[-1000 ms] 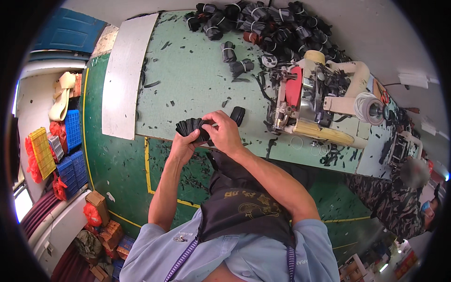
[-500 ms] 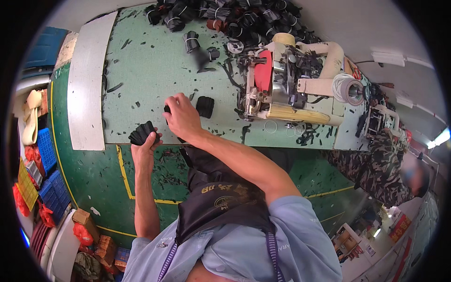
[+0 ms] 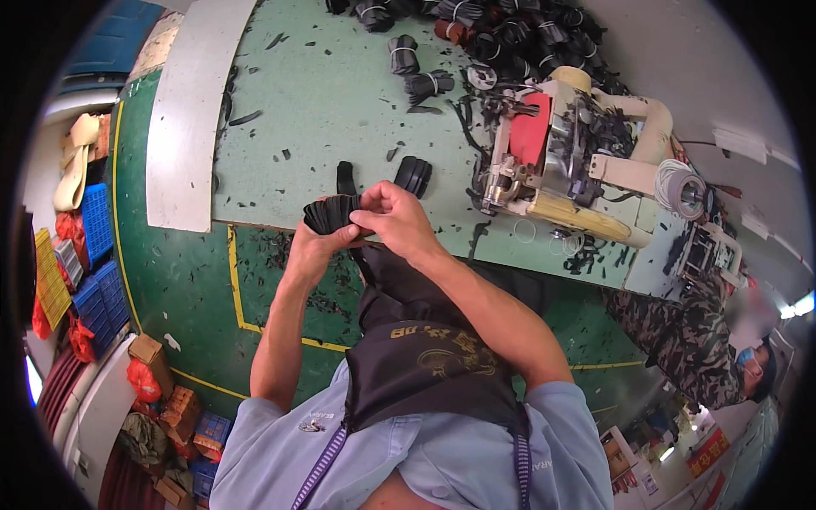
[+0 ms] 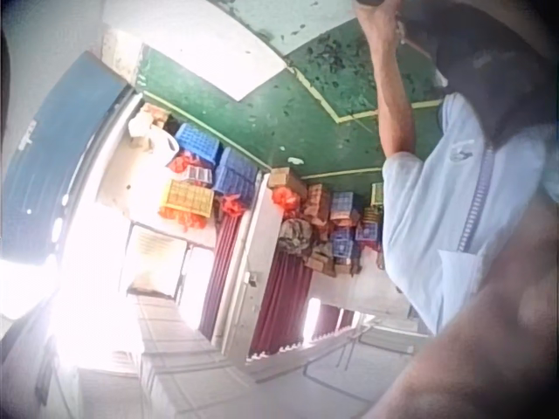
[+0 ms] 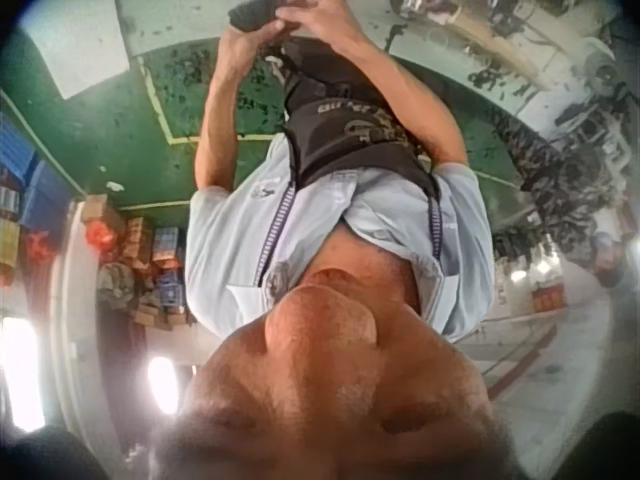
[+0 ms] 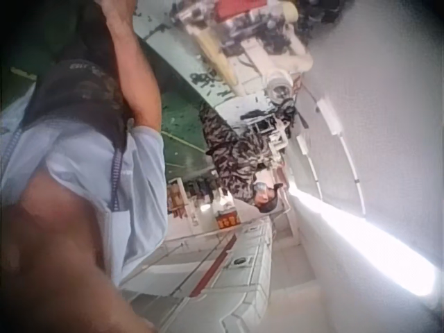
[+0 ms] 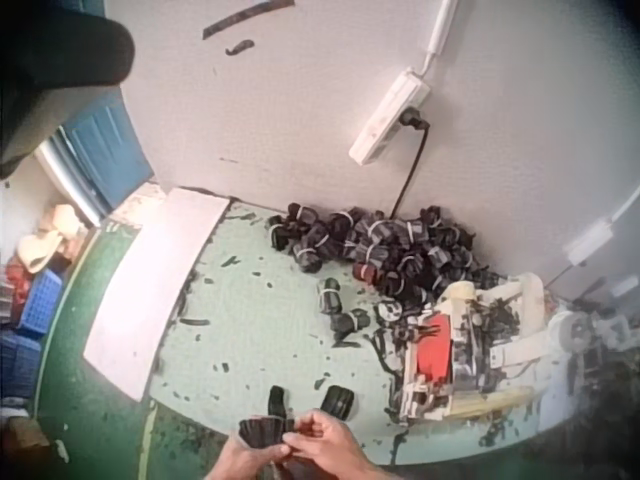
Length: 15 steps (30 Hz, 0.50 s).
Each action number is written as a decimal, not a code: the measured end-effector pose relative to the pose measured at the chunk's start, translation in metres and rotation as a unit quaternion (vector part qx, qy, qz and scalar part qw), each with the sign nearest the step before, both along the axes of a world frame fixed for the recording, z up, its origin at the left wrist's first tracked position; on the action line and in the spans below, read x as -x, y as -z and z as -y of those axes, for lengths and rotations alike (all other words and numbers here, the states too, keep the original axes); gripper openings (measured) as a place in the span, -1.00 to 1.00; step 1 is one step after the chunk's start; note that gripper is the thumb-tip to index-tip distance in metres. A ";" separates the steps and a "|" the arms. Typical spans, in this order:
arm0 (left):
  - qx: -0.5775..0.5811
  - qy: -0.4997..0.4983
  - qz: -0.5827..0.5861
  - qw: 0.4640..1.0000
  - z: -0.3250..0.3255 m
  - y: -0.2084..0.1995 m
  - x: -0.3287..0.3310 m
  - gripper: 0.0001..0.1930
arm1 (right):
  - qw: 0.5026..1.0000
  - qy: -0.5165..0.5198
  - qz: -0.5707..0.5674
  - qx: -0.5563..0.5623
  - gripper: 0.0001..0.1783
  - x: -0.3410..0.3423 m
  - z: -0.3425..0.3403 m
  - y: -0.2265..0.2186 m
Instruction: Sewing and stitching small black shoe components together using an industrial sewing machine.
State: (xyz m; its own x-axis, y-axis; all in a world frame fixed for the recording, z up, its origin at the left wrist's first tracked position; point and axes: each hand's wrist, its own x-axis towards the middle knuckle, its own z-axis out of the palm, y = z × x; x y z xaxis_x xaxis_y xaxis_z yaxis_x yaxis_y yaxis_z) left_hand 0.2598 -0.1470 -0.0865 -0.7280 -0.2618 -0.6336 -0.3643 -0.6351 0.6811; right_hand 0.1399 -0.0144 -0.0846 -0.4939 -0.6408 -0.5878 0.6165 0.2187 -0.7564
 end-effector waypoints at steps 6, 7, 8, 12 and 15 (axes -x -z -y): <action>0.012 0.025 0.010 1.000 -0.002 0.007 -0.005 -0.58 | 0.994 -0.041 -0.086 -0.062 -0.73 -0.002 -0.003 0.005; 0.013 0.027 0.011 0.999 -0.002 0.008 -0.006 -0.60 | 0.994 -0.041 -0.079 -0.057 -0.72 -0.002 -0.003 0.005; 0.013 0.028 0.011 0.999 -0.002 0.008 -0.006 -0.60 | 0.995 -0.041 -0.072 -0.053 -0.72 -0.002 -0.004 0.005; 0.036 0.057 0.010 0.998 -0.002 0.006 -0.005 -0.68 | 0.994 -0.039 -0.083 -0.066 -0.73 -0.004 -0.003 0.007; 0.058 0.062 0.015 0.996 -0.006 0.005 -0.003 -0.68 | 0.987 -0.047 -0.116 -0.102 -0.74 -0.006 -0.002 0.007</action>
